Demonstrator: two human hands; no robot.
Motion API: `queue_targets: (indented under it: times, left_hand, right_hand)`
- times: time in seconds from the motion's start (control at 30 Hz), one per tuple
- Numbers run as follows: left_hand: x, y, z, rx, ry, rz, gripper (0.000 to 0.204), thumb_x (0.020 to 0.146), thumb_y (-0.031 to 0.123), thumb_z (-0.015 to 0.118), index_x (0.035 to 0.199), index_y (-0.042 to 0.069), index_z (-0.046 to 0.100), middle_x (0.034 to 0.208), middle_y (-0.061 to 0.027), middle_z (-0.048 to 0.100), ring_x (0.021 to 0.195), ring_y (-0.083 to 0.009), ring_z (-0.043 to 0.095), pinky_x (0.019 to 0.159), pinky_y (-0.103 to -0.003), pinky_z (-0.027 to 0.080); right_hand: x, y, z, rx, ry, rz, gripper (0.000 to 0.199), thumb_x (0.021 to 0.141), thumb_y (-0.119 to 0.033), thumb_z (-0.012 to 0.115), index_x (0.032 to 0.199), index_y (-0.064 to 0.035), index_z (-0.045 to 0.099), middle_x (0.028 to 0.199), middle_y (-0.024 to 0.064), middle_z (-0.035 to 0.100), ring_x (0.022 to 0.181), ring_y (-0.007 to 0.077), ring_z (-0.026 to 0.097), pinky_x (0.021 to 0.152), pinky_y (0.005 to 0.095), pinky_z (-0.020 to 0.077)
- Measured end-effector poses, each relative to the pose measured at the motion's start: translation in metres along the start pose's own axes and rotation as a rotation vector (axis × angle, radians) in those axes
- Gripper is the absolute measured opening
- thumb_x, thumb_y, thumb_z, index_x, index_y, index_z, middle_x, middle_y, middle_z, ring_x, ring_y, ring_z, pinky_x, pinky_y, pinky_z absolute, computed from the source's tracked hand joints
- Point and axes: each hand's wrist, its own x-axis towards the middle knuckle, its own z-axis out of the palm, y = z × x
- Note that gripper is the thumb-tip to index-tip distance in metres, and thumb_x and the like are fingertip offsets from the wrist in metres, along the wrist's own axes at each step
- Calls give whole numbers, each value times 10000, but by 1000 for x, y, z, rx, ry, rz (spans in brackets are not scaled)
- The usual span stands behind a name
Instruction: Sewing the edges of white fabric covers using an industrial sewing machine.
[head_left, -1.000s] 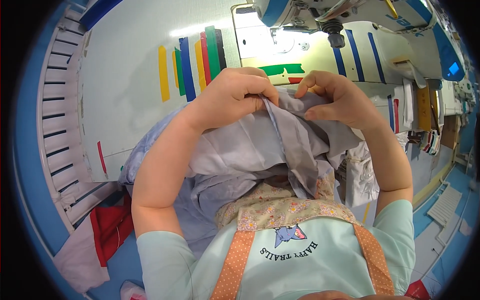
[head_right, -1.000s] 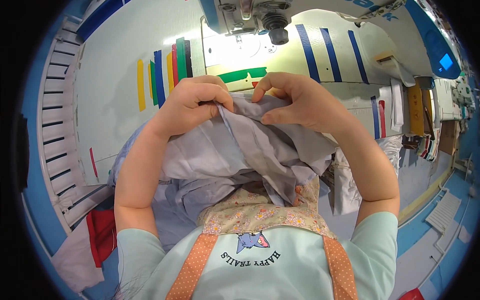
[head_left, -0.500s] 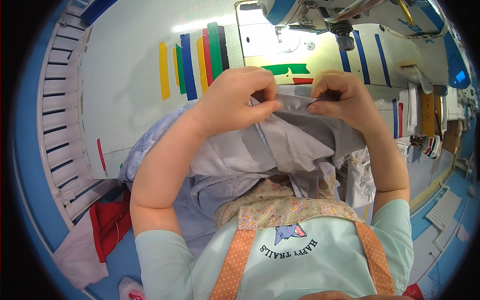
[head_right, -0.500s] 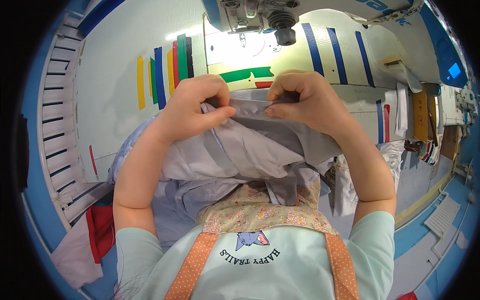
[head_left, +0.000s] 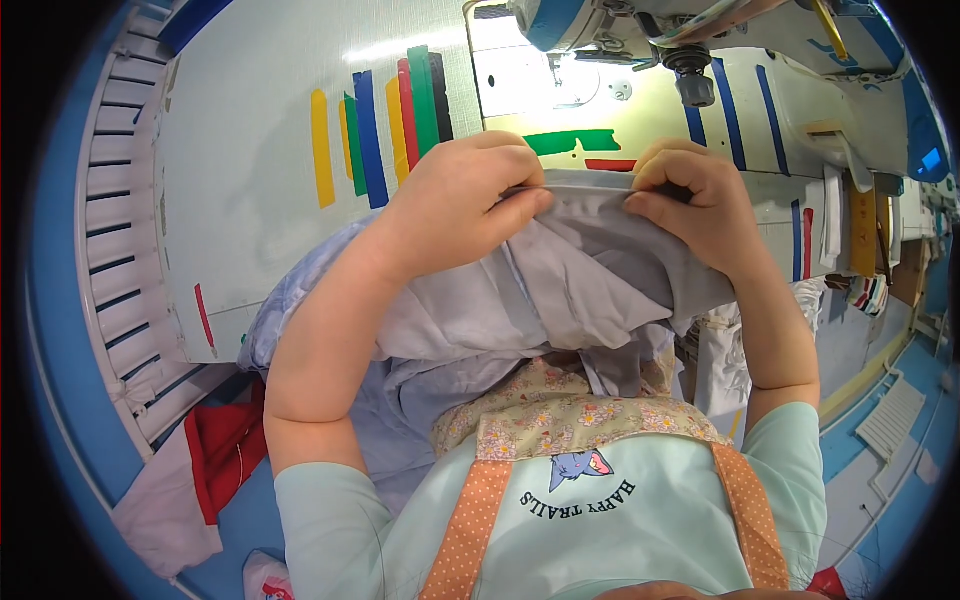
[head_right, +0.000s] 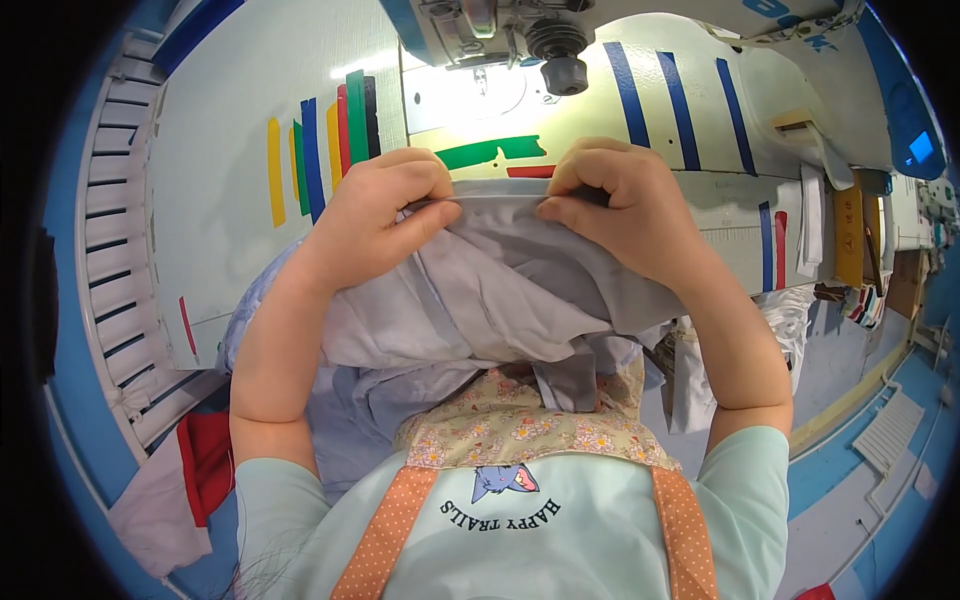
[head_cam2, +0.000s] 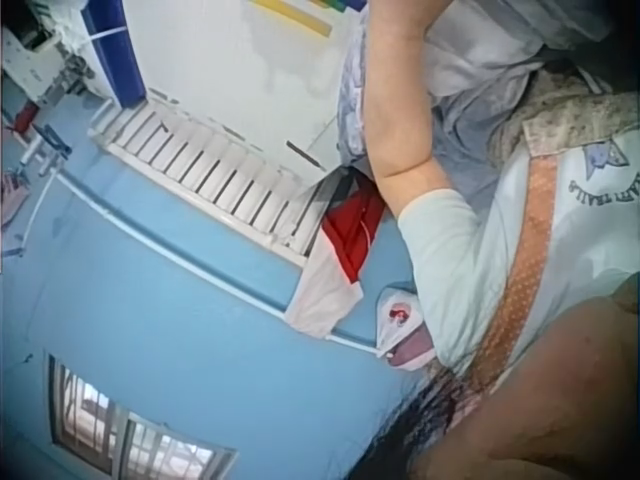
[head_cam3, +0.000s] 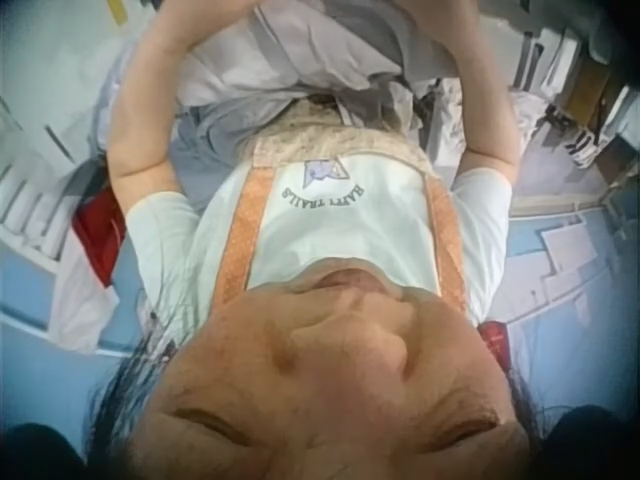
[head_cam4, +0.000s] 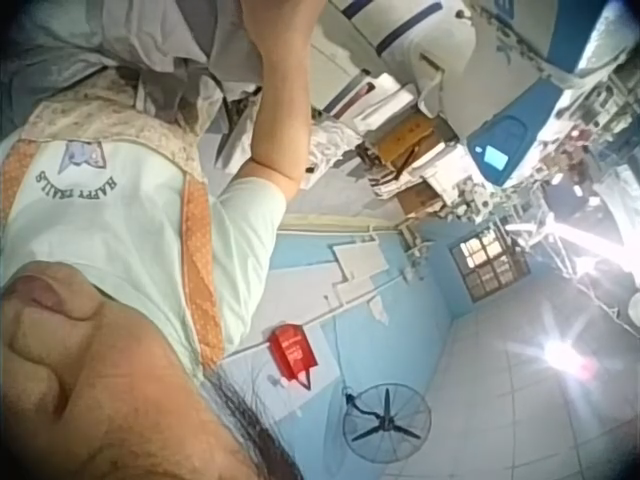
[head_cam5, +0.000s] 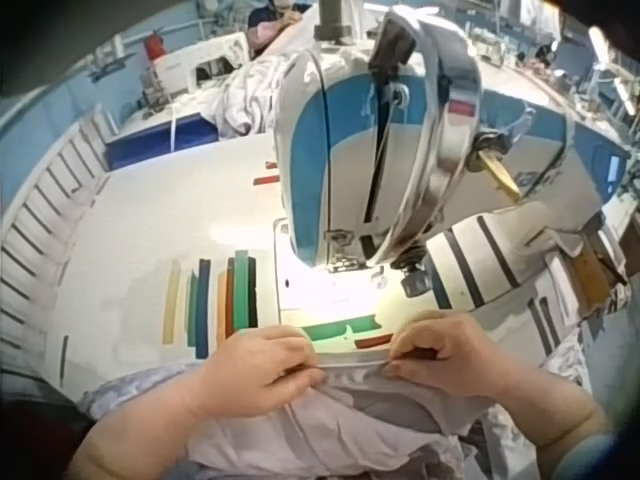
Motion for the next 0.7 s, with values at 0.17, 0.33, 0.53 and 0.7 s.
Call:
queue_targets:
  times: [0.17,0.33,0.53,0.7]
  left_hand:
    - [1,0,3,-41,142,-98,173,761,118,648,691,-11,557,715,-141,561,662,-303,563,593,-376,440]
    - [1,3,2,-33,168,-153,184,752,119,655,683,-15,550,666,-145,565,616,-308,563,563,-373,434]
    - [6,7,4,-28,184,-243,165,760,118,651,717,-7,553,665,-157,598,628,-316,600,559,-382,449]
    - [11,8,3,-3,164,-333,106,771,111,628,774,22,570,682,-152,619,675,-325,623,588,-406,468]
  right_hand:
    - [-1,2,4,-60,77,85,120,715,44,701,736,13,588,756,46,598,679,95,523,607,225,410]
    - [-1,2,9,-13,130,197,196,741,34,694,676,-16,516,692,12,580,608,50,460,539,205,361]
    - [3,-5,10,-67,144,206,240,755,27,672,663,-34,459,651,8,561,570,39,434,506,211,336]
    - [8,-6,11,-104,130,94,87,761,49,629,758,-20,575,650,32,561,578,71,475,530,223,377]
